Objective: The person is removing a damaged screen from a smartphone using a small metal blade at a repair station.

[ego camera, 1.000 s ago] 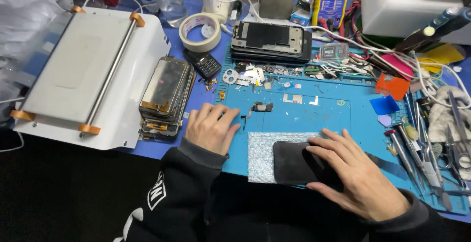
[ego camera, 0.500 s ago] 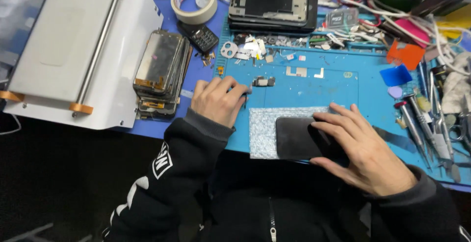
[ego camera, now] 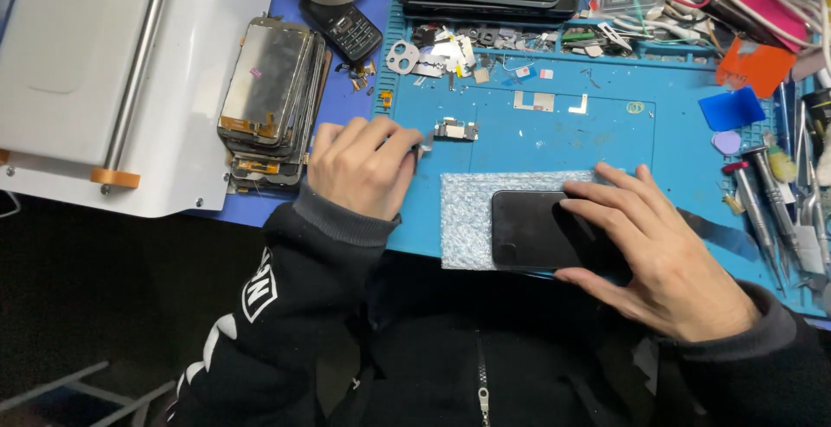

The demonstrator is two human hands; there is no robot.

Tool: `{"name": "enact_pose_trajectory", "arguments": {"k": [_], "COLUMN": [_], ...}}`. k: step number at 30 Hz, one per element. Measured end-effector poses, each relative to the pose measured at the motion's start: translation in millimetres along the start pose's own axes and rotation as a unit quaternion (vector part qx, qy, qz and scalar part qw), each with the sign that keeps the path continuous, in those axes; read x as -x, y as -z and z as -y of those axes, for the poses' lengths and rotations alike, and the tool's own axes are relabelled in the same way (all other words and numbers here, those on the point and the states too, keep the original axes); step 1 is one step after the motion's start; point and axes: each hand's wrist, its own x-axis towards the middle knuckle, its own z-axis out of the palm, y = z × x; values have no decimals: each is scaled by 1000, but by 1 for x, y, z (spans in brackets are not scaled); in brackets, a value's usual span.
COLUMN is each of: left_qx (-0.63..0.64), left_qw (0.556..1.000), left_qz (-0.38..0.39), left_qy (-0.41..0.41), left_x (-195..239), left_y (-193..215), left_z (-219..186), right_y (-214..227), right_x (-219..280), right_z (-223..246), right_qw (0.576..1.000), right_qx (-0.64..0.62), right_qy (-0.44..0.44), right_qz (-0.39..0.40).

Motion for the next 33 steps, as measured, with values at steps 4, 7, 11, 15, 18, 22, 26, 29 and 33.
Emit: {"name": "enact_pose_trajectory", "arguments": {"k": [4,7,11,15,18,22,26,29,33], "left_qx": [-6,1,20,41,92,16,4,3,37], "left_qw": [1000,1000,999,998,995,997,995,996,995], "left_qz": [1,4,31,23,45,70,97,88,88], "left_qy": [4,8,22,39,8,-34,-29,-33,-21], "left_x": [3,4,5,-6,-19,-27,-27,-27,-30], "left_y": [4,4,13,27,18,-2,-13,-12,-3], "left_z": [5,8,12,14,6,-4,0,2,-1], "right_y": [-2,-3,-5,-5,-6,-6,-6,-7,-7], "right_x": [2,3,6,8,8,8,8,7,9], "right_z": [-2,-1,-4,-6,-5,-4,-5,-6,-7], "right_qw": [1000,1000,1000,999,999,999,999,999,999], "right_qx": [4,10,20,26,37,31,29,26,28], "right_qy": [2,-4,12,20,12,16,20,21,20], "right_qz": [-3,0,-5,-9,-4,-15,-16,-19,-19]}}
